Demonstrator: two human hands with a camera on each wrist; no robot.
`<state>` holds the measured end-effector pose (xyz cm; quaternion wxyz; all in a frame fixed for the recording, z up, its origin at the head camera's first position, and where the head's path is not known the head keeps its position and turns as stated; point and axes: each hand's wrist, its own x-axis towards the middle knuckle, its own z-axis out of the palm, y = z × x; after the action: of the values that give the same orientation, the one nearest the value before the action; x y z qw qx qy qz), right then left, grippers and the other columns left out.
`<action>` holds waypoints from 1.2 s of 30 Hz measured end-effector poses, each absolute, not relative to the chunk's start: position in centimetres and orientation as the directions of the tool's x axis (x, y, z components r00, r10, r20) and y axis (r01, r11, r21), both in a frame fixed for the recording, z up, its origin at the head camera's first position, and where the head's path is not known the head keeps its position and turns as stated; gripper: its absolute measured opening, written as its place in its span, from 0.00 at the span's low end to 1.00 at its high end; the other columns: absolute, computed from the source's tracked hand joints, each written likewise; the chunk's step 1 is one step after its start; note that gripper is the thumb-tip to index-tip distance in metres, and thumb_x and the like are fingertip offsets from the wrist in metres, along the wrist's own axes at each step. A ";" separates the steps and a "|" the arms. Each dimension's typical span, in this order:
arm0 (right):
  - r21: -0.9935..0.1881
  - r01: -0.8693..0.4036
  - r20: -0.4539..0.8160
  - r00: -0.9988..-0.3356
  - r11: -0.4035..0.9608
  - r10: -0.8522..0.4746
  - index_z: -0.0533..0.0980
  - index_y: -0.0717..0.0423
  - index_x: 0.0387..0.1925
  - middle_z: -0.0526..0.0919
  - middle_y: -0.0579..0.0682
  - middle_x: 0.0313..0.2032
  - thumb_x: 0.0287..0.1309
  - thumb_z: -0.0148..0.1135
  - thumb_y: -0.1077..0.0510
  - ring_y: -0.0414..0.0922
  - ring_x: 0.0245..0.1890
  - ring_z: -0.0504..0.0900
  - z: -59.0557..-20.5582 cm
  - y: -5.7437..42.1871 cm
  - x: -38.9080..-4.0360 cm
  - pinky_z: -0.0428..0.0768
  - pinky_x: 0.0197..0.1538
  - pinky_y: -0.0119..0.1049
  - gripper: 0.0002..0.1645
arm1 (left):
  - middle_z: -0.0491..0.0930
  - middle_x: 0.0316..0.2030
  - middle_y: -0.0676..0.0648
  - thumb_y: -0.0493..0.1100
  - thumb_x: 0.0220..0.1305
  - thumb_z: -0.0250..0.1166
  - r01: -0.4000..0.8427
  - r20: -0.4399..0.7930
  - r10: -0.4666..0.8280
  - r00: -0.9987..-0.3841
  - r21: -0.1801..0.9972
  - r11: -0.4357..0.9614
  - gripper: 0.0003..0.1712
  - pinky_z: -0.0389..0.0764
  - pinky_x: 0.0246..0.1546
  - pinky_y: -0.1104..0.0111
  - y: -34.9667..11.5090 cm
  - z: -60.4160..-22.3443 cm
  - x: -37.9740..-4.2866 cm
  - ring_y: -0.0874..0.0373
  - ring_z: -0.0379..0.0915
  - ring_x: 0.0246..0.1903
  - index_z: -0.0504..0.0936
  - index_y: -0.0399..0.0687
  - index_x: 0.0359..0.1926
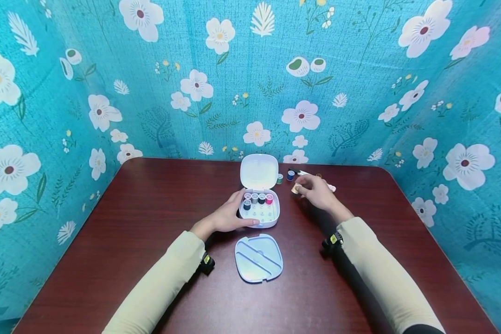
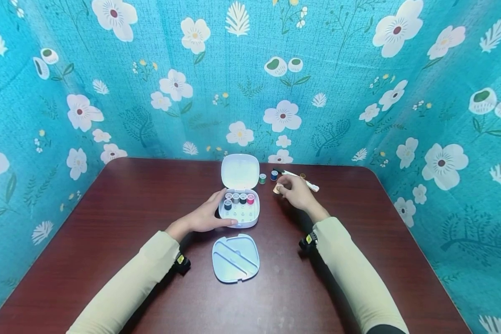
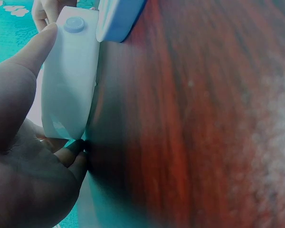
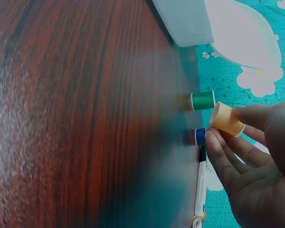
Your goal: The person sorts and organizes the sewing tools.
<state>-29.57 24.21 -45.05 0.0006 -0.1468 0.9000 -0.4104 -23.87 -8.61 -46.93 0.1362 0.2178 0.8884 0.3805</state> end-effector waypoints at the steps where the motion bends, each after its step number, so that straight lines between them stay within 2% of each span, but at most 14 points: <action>1: -0.747 -0.261 0.116 -0.957 0.611 -0.267 0.78 0.69 0.52 0.84 0.62 0.44 0.71 0.61 0.63 0.56 0.40 0.85 -45.0 24.1 -29.5 0.84 0.40 0.40 0.14 | 0.46 0.79 0.40 0.64 0.58 0.74 0.283 -0.076 0.490 -0.868 0.735 0.616 0.69 0.58 0.74 0.54 -8.6 -46.9 -23.9 0.47 0.52 0.75 0.38 0.47 0.83; 6: -0.785 -0.265 0.116 -0.951 0.559 -0.288 0.77 0.72 0.52 0.84 0.63 0.42 0.71 0.60 0.64 0.61 0.40 0.84 -44.7 23.5 -29.3 0.84 0.45 0.56 0.14 | 0.47 0.79 0.41 0.64 0.58 0.74 0.281 -0.075 0.489 -0.869 0.738 0.613 0.69 0.58 0.74 0.54 -8.6 -46.9 -23.9 0.48 0.53 0.74 0.38 0.48 0.83; 9: -0.794 -0.272 0.119 -0.947 0.544 -0.300 0.78 0.72 0.52 0.85 0.62 0.41 0.71 0.61 0.65 0.60 0.39 0.84 -44.6 23.1 -29.2 0.83 0.45 0.59 0.14 | 0.46 0.79 0.41 0.64 0.58 0.74 0.279 -0.078 0.489 -0.869 0.740 0.612 0.69 0.58 0.74 0.54 -8.6 -46.8 -23.9 0.47 0.52 0.74 0.38 0.48 0.83; 15: -0.777 -0.294 0.123 -0.938 0.557 -0.323 0.79 0.70 0.52 0.86 0.59 0.41 0.71 0.61 0.64 0.58 0.39 0.85 -44.4 22.7 -29.0 0.85 0.43 0.51 0.14 | 0.46 0.79 0.41 0.64 0.58 0.74 0.275 -0.085 0.488 -0.869 0.738 0.617 0.69 0.58 0.74 0.54 -8.6 -46.8 -23.9 0.48 0.51 0.75 0.38 0.47 0.83; 21: -0.754 -0.297 0.115 -0.938 0.585 -0.328 0.80 0.66 0.52 0.86 0.57 0.40 0.71 0.62 0.62 0.52 0.37 0.85 -44.2 22.1 -28.7 0.83 0.39 0.41 0.13 | 0.46 0.79 0.41 0.64 0.59 0.74 0.273 -0.087 0.487 -0.869 0.737 0.619 0.69 0.57 0.74 0.55 -8.6 -46.8 -23.9 0.48 0.51 0.75 0.38 0.47 0.83; 36: -0.761 -0.332 0.134 -0.921 0.558 -0.365 0.81 0.68 0.51 0.87 0.55 0.39 0.69 0.64 0.62 0.54 0.37 0.85 -44.0 21.0 -28.0 0.83 0.39 0.39 0.14 | 0.47 0.79 0.40 0.63 0.58 0.75 0.274 -0.076 0.485 -0.871 0.745 0.608 0.68 0.58 0.74 0.53 -8.6 -46.8 -23.8 0.47 0.53 0.74 0.39 0.46 0.83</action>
<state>-28.05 20.96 -44.01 0.0196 -0.1974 0.8823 -0.4268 -23.76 -8.58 -46.75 0.1366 0.2142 0.8863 0.3873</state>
